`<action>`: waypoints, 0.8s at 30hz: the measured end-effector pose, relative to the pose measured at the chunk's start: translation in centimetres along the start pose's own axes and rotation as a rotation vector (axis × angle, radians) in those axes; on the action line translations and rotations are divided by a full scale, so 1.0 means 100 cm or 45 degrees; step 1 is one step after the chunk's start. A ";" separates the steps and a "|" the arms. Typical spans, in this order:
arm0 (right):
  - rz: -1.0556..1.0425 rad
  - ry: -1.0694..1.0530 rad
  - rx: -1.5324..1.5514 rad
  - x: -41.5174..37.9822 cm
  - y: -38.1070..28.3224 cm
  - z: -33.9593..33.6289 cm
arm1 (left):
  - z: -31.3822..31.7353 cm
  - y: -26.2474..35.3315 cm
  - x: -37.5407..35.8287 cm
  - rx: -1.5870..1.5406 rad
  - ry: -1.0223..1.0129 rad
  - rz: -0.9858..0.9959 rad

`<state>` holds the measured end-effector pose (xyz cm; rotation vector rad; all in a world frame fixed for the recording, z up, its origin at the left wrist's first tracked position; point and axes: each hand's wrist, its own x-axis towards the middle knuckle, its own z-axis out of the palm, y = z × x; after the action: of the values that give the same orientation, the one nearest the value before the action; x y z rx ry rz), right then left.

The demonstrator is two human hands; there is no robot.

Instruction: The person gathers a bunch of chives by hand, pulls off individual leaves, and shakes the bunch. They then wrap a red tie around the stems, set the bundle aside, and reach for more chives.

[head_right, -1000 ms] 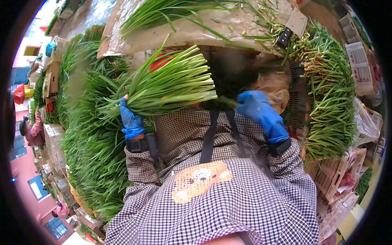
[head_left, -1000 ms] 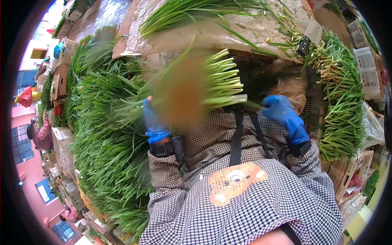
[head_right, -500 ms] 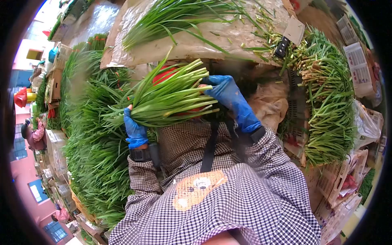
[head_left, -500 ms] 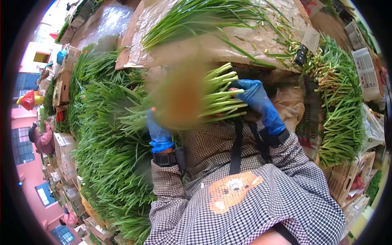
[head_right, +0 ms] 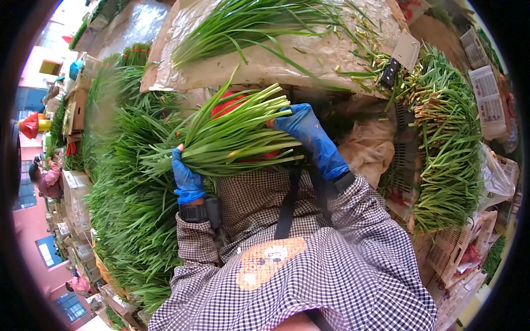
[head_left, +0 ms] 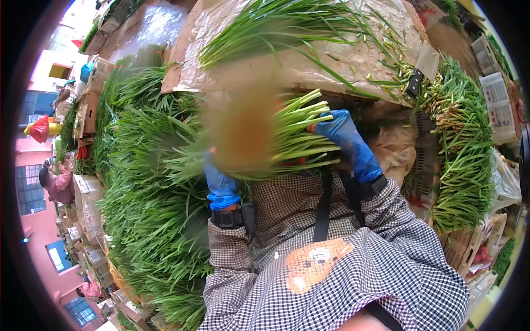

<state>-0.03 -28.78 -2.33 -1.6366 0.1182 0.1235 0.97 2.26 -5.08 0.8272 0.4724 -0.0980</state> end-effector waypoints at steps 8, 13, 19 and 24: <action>-0.073 0.155 -0.380 -0.004 0.013 -0.019 | 0.014 0.004 -0.011 -0.036 0.040 -0.003; 0.224 0.236 -1.294 -0.034 0.039 -0.093 | 0.017 0.006 -0.015 -0.032 0.059 0.009; 0.138 0.095 -0.347 -0.064 0.003 -0.071 | 0.023 0.004 -0.016 -0.080 0.049 -0.058; -0.209 0.054 -0.336 -0.049 -0.007 -0.018 | -0.023 -0.004 0.009 0.679 -0.125 0.353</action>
<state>-4.79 -30.53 -0.79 -1.9055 -0.0012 -0.0223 0.81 3.75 -7.09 1.3964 0.2333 -0.0062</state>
